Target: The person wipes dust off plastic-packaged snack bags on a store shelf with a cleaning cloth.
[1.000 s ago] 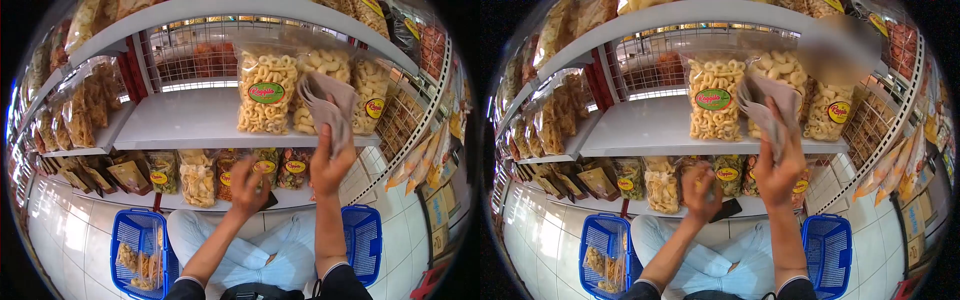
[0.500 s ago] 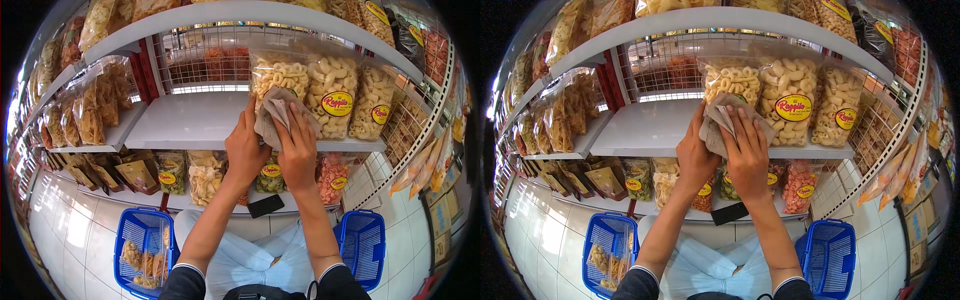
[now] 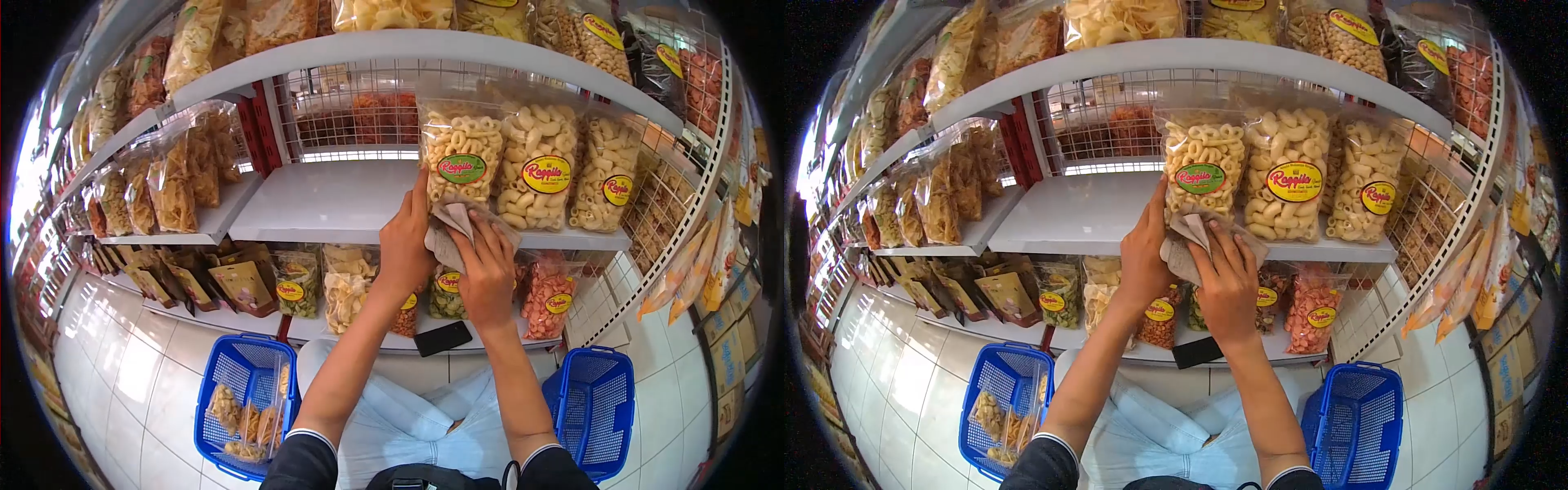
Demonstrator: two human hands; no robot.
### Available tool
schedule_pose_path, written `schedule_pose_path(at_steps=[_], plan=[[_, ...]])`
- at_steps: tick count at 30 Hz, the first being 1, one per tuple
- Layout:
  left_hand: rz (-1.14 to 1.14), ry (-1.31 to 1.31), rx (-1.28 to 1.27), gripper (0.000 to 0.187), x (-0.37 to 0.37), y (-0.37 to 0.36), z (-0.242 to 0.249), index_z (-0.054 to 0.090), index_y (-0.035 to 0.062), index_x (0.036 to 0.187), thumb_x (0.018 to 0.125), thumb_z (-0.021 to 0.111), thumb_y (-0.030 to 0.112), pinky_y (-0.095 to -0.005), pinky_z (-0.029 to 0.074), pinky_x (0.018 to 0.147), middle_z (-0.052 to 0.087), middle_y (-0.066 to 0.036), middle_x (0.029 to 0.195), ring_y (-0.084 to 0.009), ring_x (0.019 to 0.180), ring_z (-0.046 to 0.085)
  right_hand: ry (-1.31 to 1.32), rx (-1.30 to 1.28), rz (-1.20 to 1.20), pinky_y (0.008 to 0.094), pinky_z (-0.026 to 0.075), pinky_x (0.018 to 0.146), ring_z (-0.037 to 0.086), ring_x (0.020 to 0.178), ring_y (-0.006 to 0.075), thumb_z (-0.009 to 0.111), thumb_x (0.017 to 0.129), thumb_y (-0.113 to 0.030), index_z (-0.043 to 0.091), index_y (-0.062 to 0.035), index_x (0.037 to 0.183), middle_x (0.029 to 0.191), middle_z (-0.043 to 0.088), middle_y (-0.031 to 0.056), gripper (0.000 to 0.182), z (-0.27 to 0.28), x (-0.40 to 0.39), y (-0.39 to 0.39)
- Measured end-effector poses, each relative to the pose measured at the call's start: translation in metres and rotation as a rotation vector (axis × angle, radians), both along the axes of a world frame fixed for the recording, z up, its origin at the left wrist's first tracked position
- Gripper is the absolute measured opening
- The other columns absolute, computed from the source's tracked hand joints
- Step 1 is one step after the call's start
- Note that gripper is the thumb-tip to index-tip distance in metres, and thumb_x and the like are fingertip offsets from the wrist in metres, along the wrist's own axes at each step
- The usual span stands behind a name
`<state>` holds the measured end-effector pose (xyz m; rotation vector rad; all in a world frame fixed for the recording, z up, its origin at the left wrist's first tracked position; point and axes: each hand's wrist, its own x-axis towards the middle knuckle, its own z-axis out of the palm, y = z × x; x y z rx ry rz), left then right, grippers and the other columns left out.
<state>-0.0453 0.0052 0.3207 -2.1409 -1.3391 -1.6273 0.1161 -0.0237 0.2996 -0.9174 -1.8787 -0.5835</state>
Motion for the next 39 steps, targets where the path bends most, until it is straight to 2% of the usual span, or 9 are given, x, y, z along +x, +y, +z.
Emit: schedule_pose_path(at_steps=[8, 12, 13, 16, 17, 23, 26, 32, 39], plan=[[-0.001, 0.063, 0.084, 0.106, 0.003, -0.019, 0.0, 0.022, 0.0039, 0.167, 0.075, 0.077, -0.001, -0.0522, 0.053, 0.1, 0.061, -0.03, 0.13, -0.0509, 0.124, 0.059, 0.085, -0.219, 0.184, 0.0496, 0.043, 0.113, 0.057, 0.132, 0.0403, 0.058, 0.076, 0.009, 0.07, -0.0034, 0.129, 0.131, 0.07, 0.0194, 0.055, 0.012, 0.019, -0.017], [0.02, -0.012, 0.154, 0.098, 0.017, -0.072, -0.011, 0.021, 0.0028, 0.167, 0.087, 0.077, 0.007, -0.048, 0.046, 0.113, 0.05, -0.028, 0.15, -0.0462, 0.138, 0.052, 0.679, -0.491, 0.494, 0.0357, 0.052, 0.093, 0.071, 0.102, 0.0209, 0.061, 0.104, -0.009, 0.072, 0.0032, 0.118, 0.105, 0.077, 0.0184, 0.022, 0.016, 0.029, -0.064], [-0.012, -0.061, 0.111, 0.095, 0.022, -0.093, -0.024, 0.021, 0.0029, 0.167, 0.091, 0.077, 0.01, -0.0463, 0.044, 0.117, 0.045, -0.027, 0.158, -0.0437, 0.143, 0.05, 0.682, -0.451, 0.531, 0.0331, 0.052, 0.087, 0.073, 0.097, 0.0244, 0.06, 0.109, -0.018, 0.071, 0.0034, 0.122, 0.106, 0.077, 0.0179, 0.027, 0.011, 0.032, -0.079], [-0.553, -0.549, -0.352, 0.086, 0.039, -0.161, -0.073, 0.019, -0.0012, 0.166, 0.1, 0.073, 0.016, -0.041, 0.043, 0.118, 0.044, -0.021, 0.161, -0.0283, 0.145, 0.048, 1.023, -0.879, 0.709, 0.0352, 0.054, 0.09, 0.07, 0.102, 0.018, 0.065, 0.108, -0.022, 0.07, -0.0008, 0.127, 0.11, 0.075, 0.0078, 0.029, -0.039, 0.043, -0.12], [-0.604, -0.694, -0.356, 0.072, 0.046, -0.172, -0.105, 0.039, -0.0033, 0.157, 0.099, 0.076, 0.016, -0.0379, 0.05, 0.11, 0.058, -0.019, 0.149, -0.0258, 0.131, 0.061, 1.22, -1.004, 0.851, 0.0359, 0.054, 0.091, 0.069, 0.103, 0.0179, 0.067, 0.107, -0.023, 0.069, -0.0024, 0.131, 0.115, 0.073, 0.0058, 0.032, -0.054, 0.042, -0.138], [-0.19, -0.497, -0.591, 0.03, 0.026, -0.271, -0.132, 0.071, -0.0011, 0.119, 0.097, 0.079, 0.018, -0.0329, 0.059, 0.076, 0.079, -0.013, 0.09, -0.0194, 0.083, 0.077, 1.449, -1.495, 1.085, 0.0394, 0.056, 0.104, 0.066, 0.123, 0.0233, 0.066, 0.107, -0.018, 0.047, -0.0055, 0.151, 0.141, 0.062, 0.0096, 0.049, -0.14, 0.043, -0.22], [-0.096, -0.336, -0.669, 0.033, 0.005, -0.298, -0.14, 0.067, 0.0007, 0.126, 0.098, 0.076, 0.015, -0.034, 0.058, 0.069, 0.076, -0.014, 0.08, -0.0271, 0.071, 0.075, 1.366, -1.549, 1.064, 0.0453, 0.053, 0.11, 0.064, 0.129, 0.0286, 0.066, 0.107, -0.02, 0.046, -0.0045, 0.152, 0.142, 0.062, 0.0118, 0.052, -0.151, 0.035, -0.238], [-0.239, -0.393, -0.293, 0.042, -0.052, -0.339, -0.135, 0.062, 0.0023, 0.136, 0.095, 0.07, 0.0, -0.0357, 0.058, 0.079, 0.075, -0.017, 0.113, -0.031, 0.092, 0.075, 1.273, -1.456, 1.014, 0.0465, 0.053, 0.11, 0.061, 0.13, 0.0297, 0.067, 0.106, -0.017, 0.043, -0.0039, 0.153, 0.144, 0.059, 0.0134, 0.055, -0.145, 0.008, -0.23], [0.611, -0.299, -0.371, 0.041, -0.22, -0.367, -0.151, 0.067, -0.0007, 0.13, 0.09, 0.071, -0.002, -0.0428, 0.056, 0.099, 0.069, -0.022, 0.127, -0.0383, 0.117, 0.069, 1.335, -1.395, 0.794, 0.0465, 0.057, 0.106, 0.064, 0.126, 0.0284, 0.069, 0.106, -0.027, 0.045, -0.0012, 0.153, 0.143, 0.059, 0.0137, 0.059, -0.141, -0.004, -0.152]])
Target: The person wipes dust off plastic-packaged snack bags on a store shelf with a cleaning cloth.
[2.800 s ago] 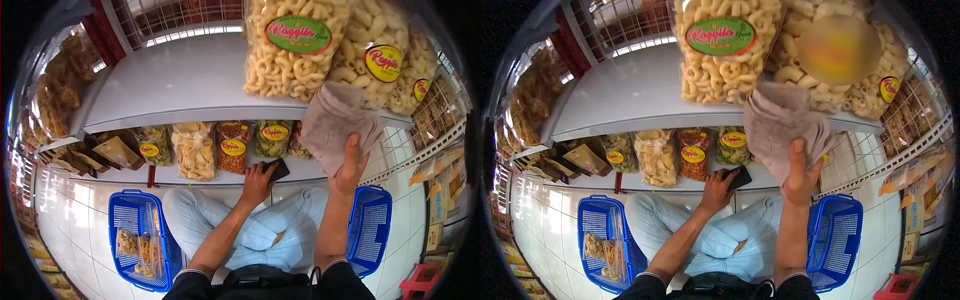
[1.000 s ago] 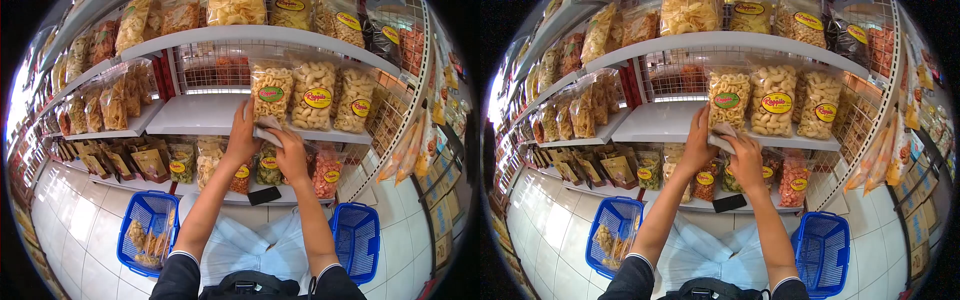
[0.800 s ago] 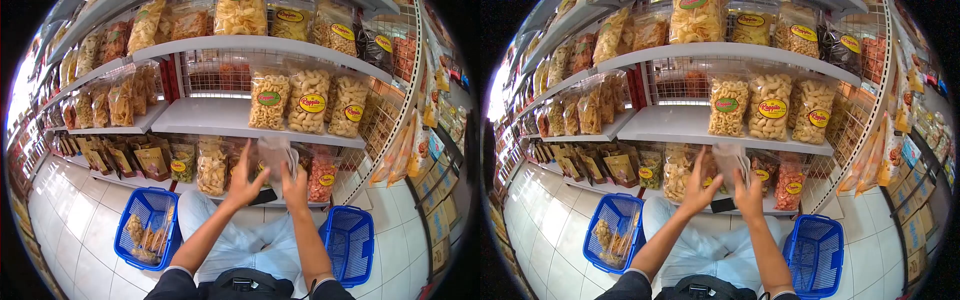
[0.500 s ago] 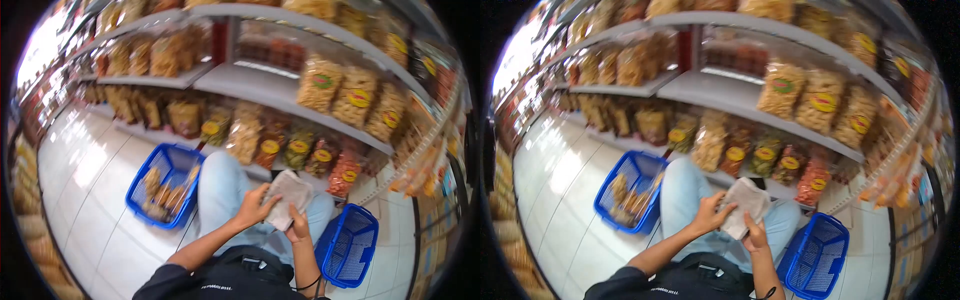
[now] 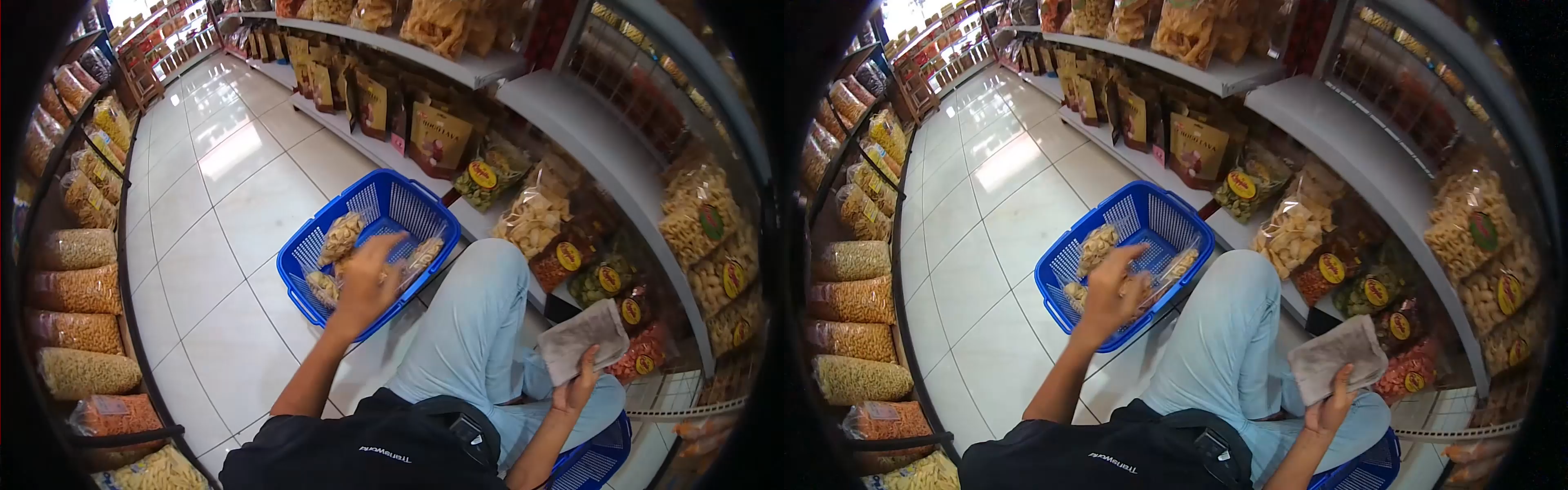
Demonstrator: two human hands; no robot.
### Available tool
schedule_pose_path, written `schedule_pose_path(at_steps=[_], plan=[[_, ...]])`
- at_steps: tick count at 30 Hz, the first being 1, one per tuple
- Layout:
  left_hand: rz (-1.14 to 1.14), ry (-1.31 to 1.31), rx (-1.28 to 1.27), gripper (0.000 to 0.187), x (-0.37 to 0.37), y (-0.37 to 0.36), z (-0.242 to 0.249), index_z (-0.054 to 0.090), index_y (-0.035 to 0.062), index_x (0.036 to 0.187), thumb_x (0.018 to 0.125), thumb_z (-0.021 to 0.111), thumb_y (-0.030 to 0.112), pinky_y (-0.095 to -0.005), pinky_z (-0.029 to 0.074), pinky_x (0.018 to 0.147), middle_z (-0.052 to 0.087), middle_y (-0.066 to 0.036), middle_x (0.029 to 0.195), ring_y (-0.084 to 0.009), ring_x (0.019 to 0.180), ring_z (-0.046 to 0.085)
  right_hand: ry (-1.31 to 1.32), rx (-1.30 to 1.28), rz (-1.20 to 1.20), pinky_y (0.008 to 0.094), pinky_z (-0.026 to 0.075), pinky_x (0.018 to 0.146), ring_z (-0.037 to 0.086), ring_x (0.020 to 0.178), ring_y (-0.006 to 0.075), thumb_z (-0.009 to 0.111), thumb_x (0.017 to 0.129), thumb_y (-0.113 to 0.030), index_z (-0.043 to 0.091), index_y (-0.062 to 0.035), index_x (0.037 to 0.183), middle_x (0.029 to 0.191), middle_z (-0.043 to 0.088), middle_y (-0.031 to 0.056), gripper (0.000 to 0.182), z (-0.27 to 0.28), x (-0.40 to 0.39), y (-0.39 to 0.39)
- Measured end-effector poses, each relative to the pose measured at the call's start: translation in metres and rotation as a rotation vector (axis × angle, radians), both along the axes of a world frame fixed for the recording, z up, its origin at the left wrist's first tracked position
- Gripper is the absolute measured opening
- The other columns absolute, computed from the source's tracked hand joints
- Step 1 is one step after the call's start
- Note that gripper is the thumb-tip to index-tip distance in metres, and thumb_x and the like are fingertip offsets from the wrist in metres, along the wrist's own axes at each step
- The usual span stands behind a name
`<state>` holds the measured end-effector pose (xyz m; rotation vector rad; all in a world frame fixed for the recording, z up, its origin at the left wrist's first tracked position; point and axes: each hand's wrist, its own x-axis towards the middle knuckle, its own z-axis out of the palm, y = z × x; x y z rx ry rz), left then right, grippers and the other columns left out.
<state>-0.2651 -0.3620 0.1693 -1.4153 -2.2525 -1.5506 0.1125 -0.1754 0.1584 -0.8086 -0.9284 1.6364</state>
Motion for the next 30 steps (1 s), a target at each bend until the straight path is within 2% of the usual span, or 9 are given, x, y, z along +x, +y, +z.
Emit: schedule_pose_path(at_steps=[6, 9, 10, 12, 15, 21, 26, 29, 30], plan=[[0.285, 0.31, -0.115, 0.043, -0.071, 0.005, -0.031, 0.067, -0.001, 0.129, 0.087, 0.078, 0.003, -0.0455, 0.055, 0.099, 0.07, -0.021, 0.127, -0.0383, 0.115, 0.069, -0.108, -0.121, -0.096, 0.0458, 0.058, 0.104, 0.065, 0.125, 0.0282, 0.072, 0.104, -0.026, 0.046, -0.0018, 0.153, 0.142, 0.06, 0.0132, 0.061, -0.047, -0.005, 0.056], [0.166, 0.144, -0.16, 0.046, -0.075, 0.026, -0.038, 0.067, -0.0014, 0.13, 0.086, 0.08, 0.002, -0.0451, 0.056, 0.097, 0.069, -0.021, 0.128, -0.0383, 0.114, 0.069, -0.159, -0.206, -0.089, 0.0462, 0.056, 0.107, 0.061, 0.131, 0.0288, 0.073, 0.103, -0.026, 0.043, -0.0025, 0.156, 0.146, 0.057, 0.0138, 0.065, -0.067, -0.017, 0.08], [0.056, 0.022, -0.201, 0.046, -0.072, 0.037, -0.041, 0.067, -0.0014, 0.129, 0.086, 0.081, 0.008, -0.0445, 0.056, 0.096, 0.069, -0.021, 0.127, -0.0381, 0.114, 0.069, -0.175, -0.22, -0.085, 0.0465, 0.056, 0.108, 0.06, 0.133, 0.029, 0.073, 0.103, -0.026, 0.042, -0.0027, 0.157, 0.148, 0.056, 0.014, 0.066, -0.064, -0.032, 0.085], [-0.092, -0.163, -0.307, 0.044, -0.051, 0.064, -0.053, 0.068, -0.0008, 0.128, 0.088, 0.079, 0.012, -0.0439, 0.057, 0.092, 0.072, -0.021, 0.121, -0.0367, 0.102, 0.072, -0.182, -0.258, -0.063, 0.0462, 0.053, 0.111, 0.056, 0.137, 0.0293, 0.074, 0.102, -0.026, 0.039, -0.0036, 0.16, 0.152, 0.053, 0.0143, 0.071, -0.064, -0.056, 0.096], [-0.071, -0.024, -0.482, 0.04, -0.032, 0.088, -0.069, 0.068, -0.0017, 0.126, 0.088, 0.075, 0.008, -0.0455, 0.057, 0.091, 0.072, -0.023, 0.12, -0.0404, 0.102, 0.071, -0.158, -0.307, -0.008, 0.0451, 0.05, 0.114, 0.053, 0.141, 0.0296, 0.077, 0.101, -0.026, 0.036, -0.0048, 0.162, 0.157, 0.048, 0.0145, 0.077, -0.068, -0.082, 0.109], [0.014, -0.167, -0.403, 0.027, -0.039, 0.104, -0.087, 0.069, -0.0011, 0.113, 0.087, 0.071, 0.005, -0.0512, 0.057, 0.087, 0.071, -0.025, 0.108, -0.0433, 0.098, 0.069, -0.303, -0.231, 0.051, 0.0419, 0.047, 0.115, 0.054, 0.139, 0.0278, 0.073, 0.103, -0.026, 0.036, -0.0021, 0.16, 0.155, 0.05, 0.0137, 0.072, -0.076, -0.082, 0.116], [0.152, -0.179, -0.226, 0.012, -0.038, 0.108, -0.072, 0.069, -0.0027, 0.106, 0.096, 0.068, 0.004, -0.0455, 0.054, 0.071, 0.072, -0.025, 0.088, -0.0436, 0.08, 0.072, -0.301, -0.178, 0.036, 0.0374, 0.042, 0.117, 0.053, 0.139, 0.0247, 0.076, 0.101, -0.02, 0.04, -0.0003, 0.157, 0.154, 0.052, 0.0122, 0.07, -0.073, -0.062, 0.115], [0.228, -0.092, -0.137, 0.011, -0.035, 0.109, -0.053, 0.069, -0.0031, 0.104, 0.096, 0.069, 0.005, -0.0406, 0.053, 0.067, 0.071, -0.024, 0.083, -0.0381, 0.072, 0.072, -0.311, -0.124, 0.043, 0.0357, 0.041, 0.117, 0.053, 0.137, 0.0228, 0.079, 0.1, -0.021, 0.041, 0.0016, 0.155, 0.153, 0.052, 0.0124, 0.07, -0.067, -0.047, 0.116], [0.292, -0.091, -0.173, 0.011, -0.032, 0.107, -0.035, 0.071, -0.0039, 0.102, 0.095, 0.072, 0.004, -0.0356, 0.052, 0.063, 0.072, -0.021, 0.08, -0.0304, 0.067, 0.072, -0.32, -0.108, 0.05, 0.0353, 0.04, 0.117, 0.053, 0.137, 0.0223, 0.079, 0.1, -0.021, 0.042, 0.0024, 0.154, 0.153, 0.052, 0.0124, 0.07, -0.064, -0.043, 0.115]])
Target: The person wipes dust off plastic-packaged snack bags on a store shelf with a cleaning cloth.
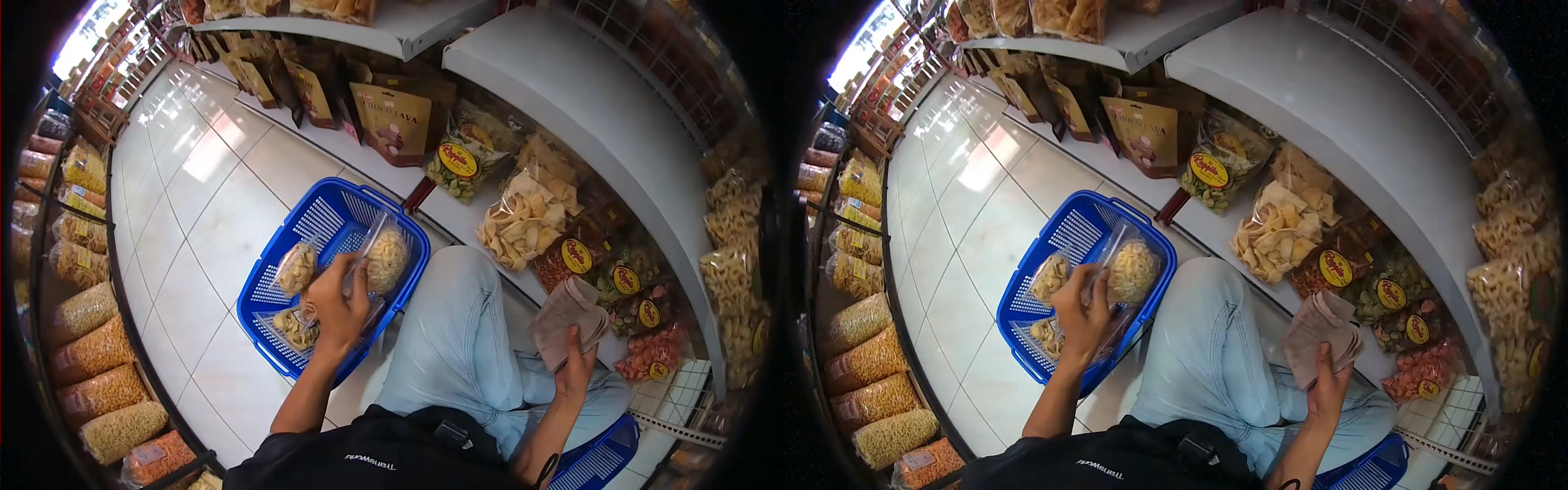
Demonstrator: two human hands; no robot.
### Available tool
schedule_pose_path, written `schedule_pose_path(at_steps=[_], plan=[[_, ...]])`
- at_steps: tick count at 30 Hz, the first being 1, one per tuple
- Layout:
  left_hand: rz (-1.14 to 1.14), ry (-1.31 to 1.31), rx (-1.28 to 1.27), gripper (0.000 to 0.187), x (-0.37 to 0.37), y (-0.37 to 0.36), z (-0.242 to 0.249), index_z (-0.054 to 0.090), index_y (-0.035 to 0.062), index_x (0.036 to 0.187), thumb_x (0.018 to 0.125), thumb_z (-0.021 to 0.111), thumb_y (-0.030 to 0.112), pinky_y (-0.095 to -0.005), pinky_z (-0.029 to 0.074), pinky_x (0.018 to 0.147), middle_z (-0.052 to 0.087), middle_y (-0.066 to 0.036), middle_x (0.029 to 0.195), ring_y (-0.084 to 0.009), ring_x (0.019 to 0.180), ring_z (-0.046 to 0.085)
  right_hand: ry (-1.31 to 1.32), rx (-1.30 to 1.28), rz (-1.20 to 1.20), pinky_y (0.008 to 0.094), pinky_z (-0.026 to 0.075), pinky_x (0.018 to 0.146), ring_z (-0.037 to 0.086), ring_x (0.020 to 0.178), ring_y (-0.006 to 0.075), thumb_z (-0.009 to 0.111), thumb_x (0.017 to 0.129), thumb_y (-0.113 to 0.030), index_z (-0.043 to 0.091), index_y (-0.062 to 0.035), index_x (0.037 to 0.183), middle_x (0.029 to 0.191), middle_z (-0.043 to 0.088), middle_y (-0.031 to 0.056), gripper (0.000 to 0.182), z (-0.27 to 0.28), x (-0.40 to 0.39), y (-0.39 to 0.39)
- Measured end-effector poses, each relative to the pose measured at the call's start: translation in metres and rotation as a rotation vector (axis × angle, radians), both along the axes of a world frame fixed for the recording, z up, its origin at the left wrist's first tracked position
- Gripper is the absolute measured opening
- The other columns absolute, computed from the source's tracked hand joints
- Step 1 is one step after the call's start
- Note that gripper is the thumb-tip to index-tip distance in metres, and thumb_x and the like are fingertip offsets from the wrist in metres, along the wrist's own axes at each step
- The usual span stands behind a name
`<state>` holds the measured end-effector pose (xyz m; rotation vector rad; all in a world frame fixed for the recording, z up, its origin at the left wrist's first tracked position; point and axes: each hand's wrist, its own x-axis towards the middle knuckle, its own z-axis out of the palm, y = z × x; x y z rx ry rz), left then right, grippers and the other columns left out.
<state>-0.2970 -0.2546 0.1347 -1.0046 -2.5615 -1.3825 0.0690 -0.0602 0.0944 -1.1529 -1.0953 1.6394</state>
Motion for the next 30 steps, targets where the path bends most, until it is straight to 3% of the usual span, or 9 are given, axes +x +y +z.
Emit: schedule_pose_path(at_steps=[4, 7, 11, 15, 18, 23, 24, 27, 30], plan=[[0.006, 0.303, 0.252, 0.015, 0.012, -0.003, 0.051, 0.078, -0.0025, 0.104, 0.089, 0.077, -0.005, -0.0292, 0.054, 0.066, 0.076, -0.016, 0.083, -0.021, 0.07, 0.073, -0.009, 0.112, -0.023, 0.0347, 0.043, 0.114, 0.056, 0.133, 0.0213, 0.077, 0.101, -0.022, 0.049, 0.0037, 0.148, 0.147, 0.058, 0.0121, 0.061, 0.021, 0.002, -0.007], [-0.029, 0.333, 0.442, 0.016, 0.034, -0.004, 0.098, 0.078, -0.0028, 0.105, 0.089, 0.077, -0.007, -0.0275, 0.056, 0.069, 0.077, -0.016, 0.084, -0.0183, 0.073, 0.074, -0.016, 0.175, 0.009, 0.0347, 0.043, 0.113, 0.058, 0.13, 0.0207, 0.076, 0.102, -0.022, 0.052, 0.0033, 0.146, 0.143, 0.061, 0.0112, 0.057, 0.036, 0.008, -0.009], [-0.257, 0.088, 0.656, 0.013, 0.07, 0.013, 0.137, 0.073, -0.0069, 0.11, 0.098, 0.072, -0.002, -0.027, 0.059, 0.073, 0.079, -0.015, 0.09, -0.0192, 0.078, 0.076, 0.084, 0.195, 0.026, 0.0346, 0.048, 0.109, 0.062, 0.122, 0.0185, 0.075, 0.103, -0.021, 0.055, 0.0022, 0.144, 0.136, 0.065, 0.0086, 0.051, 0.038, 0.02, -0.012], [-0.617, -0.505, 0.729, 0.014, 0.103, 0.058, 0.113, 0.067, -0.0024, 0.11, 0.102, 0.073, 0.008, -0.0283, 0.058, 0.082, 0.076, -0.011, 0.097, -0.017, 0.089, 0.074, 0.271, 0.005, 0.064, 0.0353, 0.051, 0.107, 0.063, 0.123, 0.0197, 0.072, 0.104, -0.02, 0.054, 0.0, 0.146, 0.139, 0.064, 0.0084, 0.05, 0.027, 0.041, -0.028], [-0.93, -0.856, 0.878, 0.023, 0.134, 0.099, 0.068, 0.065, 0.0031, 0.105, 0.099, 0.079, 0.02, -0.0277, 0.054, 0.076, 0.074, -0.005, 0.095, -0.0132, 0.085, 0.068, 0.466, -0.334, 0.168, 0.0373, 0.055, 0.106, 0.065, 0.123, 0.0209, 0.071, 0.105, -0.021, 0.052, -0.0022, 0.149, 0.138, 0.065, 0.009, 0.052, 0.0, 0.055, -0.044], [-1.444, -1.583, 1.159, 0.011, 0.19, 0.163, 0.013, 0.063, 0.0164, 0.102, 0.101, 0.071, 0.024, -0.0414, 0.056, 0.09, 0.063, -0.005, 0.107, -0.0269, 0.1, 0.065, 0.753, -0.682, 0.363, 0.0417, 0.057, 0.106, 0.064, 0.129, 0.023, 0.072, 0.104, -0.027, 0.047, -0.0025, 0.151, 0.138, 0.066, 0.0122, 0.059, -0.049, 0.072, -0.089], [-1.495, -1.722, 1.226, 0.01, 0.197, 0.175, 0.004, 0.063, 0.0177, 0.102, 0.102, 0.067, 0.027, -0.0454, 0.056, 0.093, 0.063, -0.005, 0.111, -0.0292, 0.104, 0.064, 0.732, -0.573, 0.38, 0.0412, 0.057, 0.105, 0.064, 0.129, 0.0222, 0.074, 0.102, -0.029, 0.049, -0.0019, 0.15, 0.137, 0.066, 0.0123, 0.06, -0.066, 0.077, -0.096], [-1.428, -1.637, 1.113, 0.015, 0.206, 0.199, -0.018, 0.066, 0.0201, 0.105, 0.102, 0.062, 0.035, -0.0535, 0.058, 0.096, 0.06, -0.008, 0.117, -0.0312, 0.104, 0.063, 0.686, -0.312, 0.437, 0.0392, 0.056, 0.102, 0.064, 0.126, 0.0198, 0.077, 0.1, -0.031, 0.054, -0.0009, 0.146, 0.136, 0.068, 0.0116, 0.059, -0.025, 0.082, -0.104], [-1.298, -1.643, 0.91, 0.036, 0.207, 0.203, -0.028, 0.06, 0.0149, 0.119, 0.103, 0.054, 0.046, -0.0535, 0.055, 0.102, 0.057, -0.012, 0.129, -0.0328, 0.115, 0.061, 0.455, -0.217, 0.288, 0.0345, 0.056, 0.1, 0.067, 0.119, 0.0181, 0.081, 0.097, -0.018, 0.062, 0.0001, 0.138, 0.13, 0.071, 0.009, 0.049, 0.013, 0.079, -0.101]])
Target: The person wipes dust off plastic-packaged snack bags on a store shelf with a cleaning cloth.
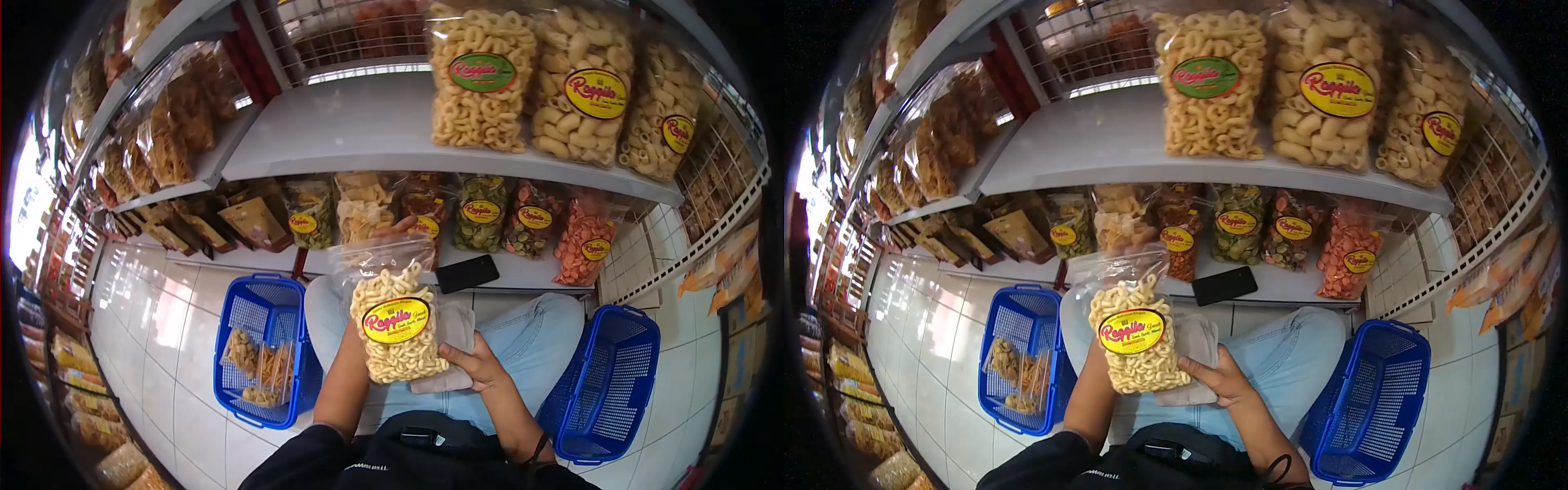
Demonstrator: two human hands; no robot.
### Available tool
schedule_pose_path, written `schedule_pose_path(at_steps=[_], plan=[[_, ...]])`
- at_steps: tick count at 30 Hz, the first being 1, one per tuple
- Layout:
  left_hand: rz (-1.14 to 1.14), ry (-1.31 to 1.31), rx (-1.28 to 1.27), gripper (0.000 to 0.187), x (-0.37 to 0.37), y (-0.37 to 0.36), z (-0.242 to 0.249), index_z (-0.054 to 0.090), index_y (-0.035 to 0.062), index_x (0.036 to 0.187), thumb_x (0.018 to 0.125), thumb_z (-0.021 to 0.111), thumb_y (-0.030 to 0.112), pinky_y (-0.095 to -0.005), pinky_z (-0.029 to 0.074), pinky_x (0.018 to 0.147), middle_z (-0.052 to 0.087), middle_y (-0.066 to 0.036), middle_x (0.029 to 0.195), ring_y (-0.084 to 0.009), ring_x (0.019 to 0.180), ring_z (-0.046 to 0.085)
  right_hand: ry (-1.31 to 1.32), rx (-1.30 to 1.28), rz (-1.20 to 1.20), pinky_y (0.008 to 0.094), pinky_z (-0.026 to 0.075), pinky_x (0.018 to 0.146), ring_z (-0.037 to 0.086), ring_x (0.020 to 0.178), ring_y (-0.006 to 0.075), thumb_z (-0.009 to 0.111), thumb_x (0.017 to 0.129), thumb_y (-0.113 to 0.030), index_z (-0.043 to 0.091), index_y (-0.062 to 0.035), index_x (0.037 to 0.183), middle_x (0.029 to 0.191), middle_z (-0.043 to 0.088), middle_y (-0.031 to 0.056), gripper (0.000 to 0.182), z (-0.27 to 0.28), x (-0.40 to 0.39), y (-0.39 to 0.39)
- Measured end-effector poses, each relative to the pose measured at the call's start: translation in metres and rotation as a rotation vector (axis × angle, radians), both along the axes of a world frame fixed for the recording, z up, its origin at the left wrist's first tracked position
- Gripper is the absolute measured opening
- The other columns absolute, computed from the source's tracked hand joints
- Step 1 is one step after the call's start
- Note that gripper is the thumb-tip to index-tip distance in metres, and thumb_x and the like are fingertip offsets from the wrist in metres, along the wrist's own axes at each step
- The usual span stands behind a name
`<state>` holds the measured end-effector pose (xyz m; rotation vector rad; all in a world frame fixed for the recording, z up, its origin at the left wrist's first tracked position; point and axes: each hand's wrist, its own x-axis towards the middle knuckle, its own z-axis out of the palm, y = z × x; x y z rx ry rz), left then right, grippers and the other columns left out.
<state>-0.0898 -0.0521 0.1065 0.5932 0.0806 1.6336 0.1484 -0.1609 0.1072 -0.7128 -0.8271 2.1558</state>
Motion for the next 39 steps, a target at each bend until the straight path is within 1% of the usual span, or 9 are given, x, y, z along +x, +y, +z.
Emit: schedule_pose_path(at_steps=[7, 12, 15, 18, 27, 28, 30, 33, 39], plan=[[-0.096, 0.173, -0.481, 0.085, 0.001, -0.083, 0.007, 0.045, 0.0028, 0.154, 0.107, 0.034, 0.072, -0.0537, 0.048, 0.116, 0.05, -0.022, 0.159, -0.0364, 0.139, 0.057, -0.113, 0.113, -0.151, 0.0317, 0.056, 0.096, 0.069, 0.111, 0.0138, 0.08, 0.098, -0.012, 0.066, 0.0031, 0.133, 0.124, 0.074, 0.0085, 0.041, 0.016, 0.018, 0.023], [-0.051, 0.402, -0.501, 0.06, 0.007, -0.105, -0.016, 0.04, -0.0002, 0.152, 0.104, 0.071, 0.016, -0.0442, 0.049, 0.116, 0.06, -0.016, 0.145, -0.0267, 0.135, 0.06, -0.736, 0.739, -0.185, 0.0352, 0.057, 0.095, 0.074, 0.109, 0.0285, 0.077, 0.097, -0.011, 0.063, -0.0031, 0.142, 0.126, 0.075, 0.0154, 0.048, 0.054, 0.03, 0.043], [-0.043, 0.379, -0.443, 0.057, 0.013, -0.104, -0.016, 0.04, 0.0003, 0.151, 0.105, 0.069, 0.02, -0.0439, 0.049, 0.116, 0.059, -0.015, 0.146, -0.0264, 0.134, 0.061, -0.903, 1.12, -0.39, 0.0393, 0.058, 0.092, 0.071, 0.11, 0.042, 0.074, 0.094, -0.008, 0.059, -0.0149, 0.151, 0.127, 0.072, 0.0189, 0.059, 0.13, 0.031, 0.047], [-0.018, 0.393, -0.422, 0.054, 0.011, -0.096, -0.012, 0.042, 0.0011, 0.151, 0.107, 0.066, 0.021, -0.0435, 0.049, 0.116, 0.059, -0.015, 0.147, -0.0264, 0.134, 0.06, -1.187, 1.429, -0.358, 0.0345, 0.06, 0.069, 0.075, 0.085, 0.0347, 0.073, 0.089, -0.008, 0.061, -0.0207, 0.15, 0.123, 0.073, 0.0144, 0.063, 0.201, 0.04, 0.034], [0.002, 0.446, -0.405, 0.069, 0.0, -0.092, 0.002, 0.037, 0.001, 0.156, 0.101, 0.074, 0.02, -0.0415, 0.047, 0.117, 0.057, -0.013, 0.15, -0.0242, 0.137, 0.058, -1.337, 1.847, -0.508, 0.0321, 0.06, 0.063, 0.074, 0.068, 0.0245, 0.073, 0.084, -0.044, 0.077, 0.0057, 0.107, 0.104, 0.081, 0.0164, 0.055, 0.286, -0.015, -0.024], [0.011, 0.443, -0.415, 0.074, 0.001, -0.092, 0.001, 0.038, 0.0001, 0.155, 0.098, 0.078, 0.024, -0.0416, 0.046, 0.118, 0.057, -0.013, 0.15, -0.025, 0.138, 0.057, -1.16, 2.153, -0.534, 0.0329, 0.058, 0.053, 0.071, 0.059, 0.0285, 0.066, 0.091, -0.034, 0.07, -0.029, 0.123, 0.104, 0.078, 0.0266, 0.033, 0.269, -0.006, -0.008], [-0.008, 0.406, -0.423, 0.084, 0.003, -0.09, 0.004, 0.035, 0.0006, 0.158, 0.093, 0.083, 0.023, -0.0428, 0.043, 0.121, 0.055, -0.014, 0.152, -0.0266, 0.141, 0.055, -1.268, 1.988, -0.432, 0.0377, 0.059, 0.064, 0.074, 0.072, 0.0344, 0.07, 0.088, -0.053, 0.067, -0.0014, 0.126, 0.101, 0.077, 0.0235, 0.064, 0.27, -0.003, -0.017], [-0.023, 0.429, -0.365, 0.087, -0.001, -0.082, 0.014, 0.031, 0.0011, 0.16, 0.093, 0.082, 0.017, -0.043, 0.042, 0.122, 0.054, -0.016, 0.153, -0.0269, 0.143, 0.053, -1.263, 1.522, -0.31, 0.0414, 0.059, 0.085, 0.076, 0.087, 0.0346, 0.071, 0.098, -0.04, 0.063, 0.0105, 0.13, 0.104, 0.076, 0.0233, 0.061, 0.263, 0.012, -0.021], [-0.135, 0.462, -0.288, 0.089, 0.004, -0.048, 0.004, 0.025, 0.0048, 0.165, 0.093, 0.077, 0.002, -0.0395, 0.044, 0.119, 0.051, -0.012, 0.155, -0.0222, 0.142, 0.051, -1.016, 0.877, -0.8, 0.0399, 0.055, 0.1, 0.068, 0.114, 0.0271, 0.076, 0.1, -0.019, 0.058, 0.0049, 0.143, 0.132, 0.069, 0.0171, 0.052, 0.122, 0.049, 0.048]])
